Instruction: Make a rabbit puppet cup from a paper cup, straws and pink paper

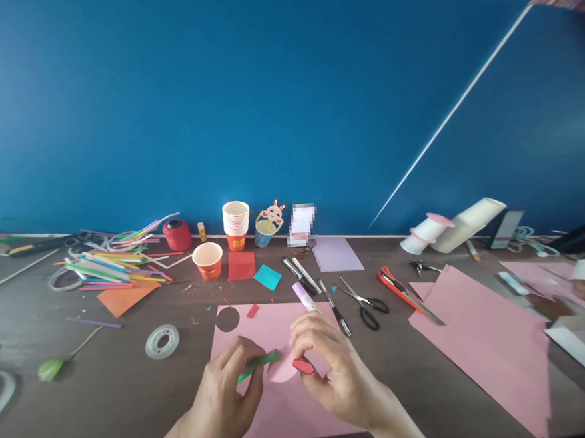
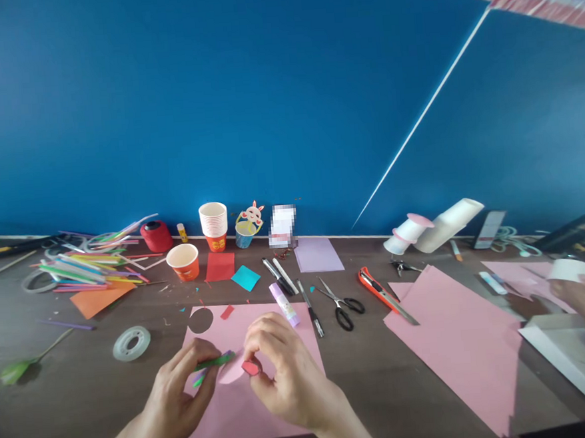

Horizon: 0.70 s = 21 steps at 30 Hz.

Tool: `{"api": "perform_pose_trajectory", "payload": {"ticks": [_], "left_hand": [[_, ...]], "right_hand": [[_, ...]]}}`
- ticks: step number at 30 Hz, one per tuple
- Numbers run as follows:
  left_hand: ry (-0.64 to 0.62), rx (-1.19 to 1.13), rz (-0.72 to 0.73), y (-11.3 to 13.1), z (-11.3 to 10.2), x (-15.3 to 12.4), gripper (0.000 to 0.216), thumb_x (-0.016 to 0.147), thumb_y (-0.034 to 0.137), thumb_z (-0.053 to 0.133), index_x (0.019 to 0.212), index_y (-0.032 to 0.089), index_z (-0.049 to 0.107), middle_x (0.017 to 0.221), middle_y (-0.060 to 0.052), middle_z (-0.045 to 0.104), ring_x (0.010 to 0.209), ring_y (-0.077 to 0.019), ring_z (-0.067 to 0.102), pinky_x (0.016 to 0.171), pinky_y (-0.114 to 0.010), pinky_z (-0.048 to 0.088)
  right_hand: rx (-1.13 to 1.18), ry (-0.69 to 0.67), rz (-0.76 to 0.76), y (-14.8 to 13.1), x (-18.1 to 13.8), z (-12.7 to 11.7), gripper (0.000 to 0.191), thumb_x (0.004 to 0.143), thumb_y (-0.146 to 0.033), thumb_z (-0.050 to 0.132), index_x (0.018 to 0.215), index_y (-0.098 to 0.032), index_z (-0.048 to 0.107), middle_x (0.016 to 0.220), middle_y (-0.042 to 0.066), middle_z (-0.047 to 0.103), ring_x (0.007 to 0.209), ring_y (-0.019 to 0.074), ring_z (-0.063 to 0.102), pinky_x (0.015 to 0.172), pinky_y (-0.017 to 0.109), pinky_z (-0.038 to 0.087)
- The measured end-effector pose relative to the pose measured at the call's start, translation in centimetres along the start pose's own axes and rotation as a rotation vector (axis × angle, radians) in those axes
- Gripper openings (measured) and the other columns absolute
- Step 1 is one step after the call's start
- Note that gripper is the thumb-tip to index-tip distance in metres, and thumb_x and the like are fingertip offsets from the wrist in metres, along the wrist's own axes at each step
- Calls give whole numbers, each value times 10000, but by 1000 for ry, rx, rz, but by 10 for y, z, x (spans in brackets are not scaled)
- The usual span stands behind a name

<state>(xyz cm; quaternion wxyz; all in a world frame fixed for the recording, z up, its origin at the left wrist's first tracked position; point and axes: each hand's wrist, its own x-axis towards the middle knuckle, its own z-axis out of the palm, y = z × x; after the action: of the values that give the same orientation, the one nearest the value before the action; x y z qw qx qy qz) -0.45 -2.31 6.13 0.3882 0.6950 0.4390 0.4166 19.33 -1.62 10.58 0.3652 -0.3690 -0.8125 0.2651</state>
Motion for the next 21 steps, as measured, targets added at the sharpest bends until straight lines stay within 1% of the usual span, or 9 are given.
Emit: {"api": "perform_pose_trajectory", "payload": {"ticks": [3, 5, 8, 10, 15, 19, 21], "left_hand": [[-15, -29, -4, -1, 2, 1, 219, 786, 154, 484, 933, 206, 639, 828, -79, 600, 761, -198, 547, 712, -270, 414], [-53, -61, -33, -4, 3, 1, 247, 786, 153, 477, 977, 203, 625, 837, -73, 584, 741, -185, 538, 653, -259, 422], [-113, -136, -117, -9, 7, 3, 251, 792, 153, 461, 994, 199, 604, 813, -52, 546, 706, -160, 509, 546, -223, 393], [-148, -199, -184, -10, 9, 5, 231, 797, 146, 449, 965, 196, 599, 789, -33, 515, 689, -142, 484, 535, -210, 378], [-194, -349, -284, -4, 12, 7, 99, 765, 131, 470, 770, 162, 564, 740, -7, 444, 656, -118, 427, 532, -199, 367], [-226, -394, -315, -1, 12, 6, 96, 728, 109, 478, 771, 162, 547, 803, -26, 459, 721, -142, 449, 530, -199, 375], [-229, -406, -329, -1, 13, 7, 74, 724, 123, 489, 764, 161, 539, 801, -29, 464, 726, -147, 452, 529, -201, 383]], "right_hand": [[-37, -6, 33, -1, 2, 1, 162, 748, -41, 429, 779, -195, 464, 793, 31, 516, 814, 184, 487, 767, 359, 422], [-49, -6, 46, -1, 4, 1, 164, 765, -42, 419, 796, -192, 475, 783, 30, 521, 798, 181, 488, 751, 355, 422], [-48, 4, 58, -2, 9, 2, 162, 794, -61, 418, 846, -190, 503, 784, 33, 533, 799, 181, 498, 743, 351, 423], [-47, 2, 73, -1, 13, 1, 158, 806, -74, 424, 859, -191, 517, 789, 33, 544, 808, 179, 505, 743, 343, 424], [-59, -31, 102, -1, 21, -1, 140, 794, -71, 443, 822, -187, 514, 814, 25, 580, 844, 167, 523, 780, 318, 420], [-79, -48, 117, -1, 23, -2, 148, 788, -65, 448, 845, -185, 514, 828, 22, 592, 864, 163, 529, 789, 303, 416], [-93, -48, 124, -1, 23, -3, 141, 793, -72, 450, 849, -183, 514, 836, 23, 591, 863, 161, 529, 785, 298, 416]]}}
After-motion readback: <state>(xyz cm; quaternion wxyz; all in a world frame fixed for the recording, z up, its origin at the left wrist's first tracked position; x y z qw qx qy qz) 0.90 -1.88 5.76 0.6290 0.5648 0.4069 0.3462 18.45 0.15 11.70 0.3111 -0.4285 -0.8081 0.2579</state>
